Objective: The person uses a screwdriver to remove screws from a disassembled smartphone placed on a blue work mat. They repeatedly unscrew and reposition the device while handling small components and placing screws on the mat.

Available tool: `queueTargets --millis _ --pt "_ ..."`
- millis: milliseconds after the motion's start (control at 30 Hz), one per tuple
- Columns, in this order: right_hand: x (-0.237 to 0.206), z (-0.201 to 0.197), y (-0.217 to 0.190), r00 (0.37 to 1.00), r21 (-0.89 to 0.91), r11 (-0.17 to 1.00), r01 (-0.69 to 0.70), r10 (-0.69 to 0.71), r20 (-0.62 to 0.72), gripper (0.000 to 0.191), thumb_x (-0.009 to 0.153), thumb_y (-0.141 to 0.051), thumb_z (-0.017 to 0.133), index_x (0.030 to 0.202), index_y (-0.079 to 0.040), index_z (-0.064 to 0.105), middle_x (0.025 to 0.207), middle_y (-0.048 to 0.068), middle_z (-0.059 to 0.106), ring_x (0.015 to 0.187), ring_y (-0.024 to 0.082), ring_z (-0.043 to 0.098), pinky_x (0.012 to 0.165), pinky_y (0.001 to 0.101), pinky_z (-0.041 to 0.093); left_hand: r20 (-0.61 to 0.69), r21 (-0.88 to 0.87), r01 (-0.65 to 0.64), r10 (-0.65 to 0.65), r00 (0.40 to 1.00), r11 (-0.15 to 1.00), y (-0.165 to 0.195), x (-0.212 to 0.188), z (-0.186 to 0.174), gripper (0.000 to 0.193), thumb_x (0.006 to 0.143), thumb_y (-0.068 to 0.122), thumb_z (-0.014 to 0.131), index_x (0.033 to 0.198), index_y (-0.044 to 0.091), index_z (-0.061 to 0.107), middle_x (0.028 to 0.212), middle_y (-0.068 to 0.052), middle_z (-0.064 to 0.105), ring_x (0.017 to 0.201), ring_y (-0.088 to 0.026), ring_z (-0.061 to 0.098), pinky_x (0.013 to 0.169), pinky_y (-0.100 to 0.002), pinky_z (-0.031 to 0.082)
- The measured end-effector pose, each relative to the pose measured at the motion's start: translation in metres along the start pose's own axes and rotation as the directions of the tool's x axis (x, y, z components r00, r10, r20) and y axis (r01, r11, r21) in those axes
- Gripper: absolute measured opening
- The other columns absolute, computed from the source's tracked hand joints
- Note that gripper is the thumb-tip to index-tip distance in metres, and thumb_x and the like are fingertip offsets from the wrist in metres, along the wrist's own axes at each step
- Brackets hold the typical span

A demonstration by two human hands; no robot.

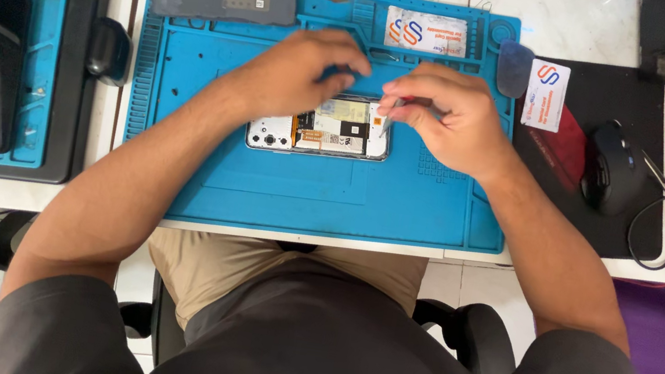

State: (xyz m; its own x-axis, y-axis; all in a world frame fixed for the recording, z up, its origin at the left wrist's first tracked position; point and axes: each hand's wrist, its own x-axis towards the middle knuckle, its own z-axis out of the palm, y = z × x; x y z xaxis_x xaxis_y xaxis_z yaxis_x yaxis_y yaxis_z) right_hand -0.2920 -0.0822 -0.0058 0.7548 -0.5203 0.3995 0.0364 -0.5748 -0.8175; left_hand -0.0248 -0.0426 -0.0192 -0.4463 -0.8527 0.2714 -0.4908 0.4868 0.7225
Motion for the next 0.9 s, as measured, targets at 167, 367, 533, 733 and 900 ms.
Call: queueTargets --millis 167,367,533,733,900 --pt "0.004 -0.004 -0.005 0.999 0.14 0.99 -0.03 0.024 0.041 0.034 0.092 0.002 0.068 0.125 -0.002 0.06 0.106 0.013 0.069 0.105 0.022 0.07 0.093 0.0299 0.058 0.162 -0.017 0.089 -0.085 0.983 0.996 0.014 -0.001 0.006 0.024 0.094 0.013 0.071 0.117 0.007 0.069 0.109 -0.01 0.068 0.103 -0.028 0.065 0.086 -0.039 0.054" --pt "0.006 0.003 0.0 0.996 0.087 0.995 0.057 -0.05 -0.075 0.029 0.098 0.003 0.079 0.123 -0.003 0.065 0.111 0.011 0.064 0.101 0.018 0.068 0.089 0.0282 0.059 0.271 0.032 -0.009 0.0 0.963 0.999 0.016 0.0 0.001 0.08 0.073 0.038 0.09 0.135 0.001 0.057 0.127 -0.016 0.058 0.123 -0.034 0.052 0.104 -0.042 0.043" --pt "0.001 -0.001 -0.005 0.99 0.179 0.974 -0.141 0.142 0.007 0.031 0.097 0.005 0.061 0.127 -0.001 0.058 0.109 0.008 0.069 0.104 0.016 0.07 0.089 0.0272 0.059 0.359 0.165 0.063 -0.119 0.926 0.984 0.023 -0.001 0.006 0.104 0.062 0.041 0.092 0.147 0.004 0.045 0.136 -0.015 0.05 0.127 -0.033 0.046 0.112 -0.044 0.035" --pt "0.006 0.0 -0.001 0.999 0.073 0.997 0.034 -0.032 -0.03 0.032 0.095 0.005 0.079 0.123 -0.002 0.064 0.111 0.013 0.062 0.104 0.018 0.066 0.089 0.0314 0.061 0.372 0.226 0.097 -0.177 0.911 0.969 0.03 0.001 0.01 0.107 0.06 0.037 0.092 0.149 0.005 0.041 0.138 -0.015 0.048 0.123 -0.035 0.045 0.109 -0.044 0.037" --pt "-0.002 -0.004 0.0 0.994 0.224 0.969 -0.102 0.094 0.047 0.031 0.097 0.008 0.065 0.126 -0.001 0.059 0.117 0.009 0.066 0.115 0.018 0.067 0.102 0.0304 0.056 0.374 0.245 0.117 -0.205 0.905 0.963 0.032 0.001 0.01 0.105 0.062 0.035 0.092 0.148 0.004 0.04 0.138 -0.015 0.048 0.123 -0.035 0.045 0.109 -0.044 0.04"
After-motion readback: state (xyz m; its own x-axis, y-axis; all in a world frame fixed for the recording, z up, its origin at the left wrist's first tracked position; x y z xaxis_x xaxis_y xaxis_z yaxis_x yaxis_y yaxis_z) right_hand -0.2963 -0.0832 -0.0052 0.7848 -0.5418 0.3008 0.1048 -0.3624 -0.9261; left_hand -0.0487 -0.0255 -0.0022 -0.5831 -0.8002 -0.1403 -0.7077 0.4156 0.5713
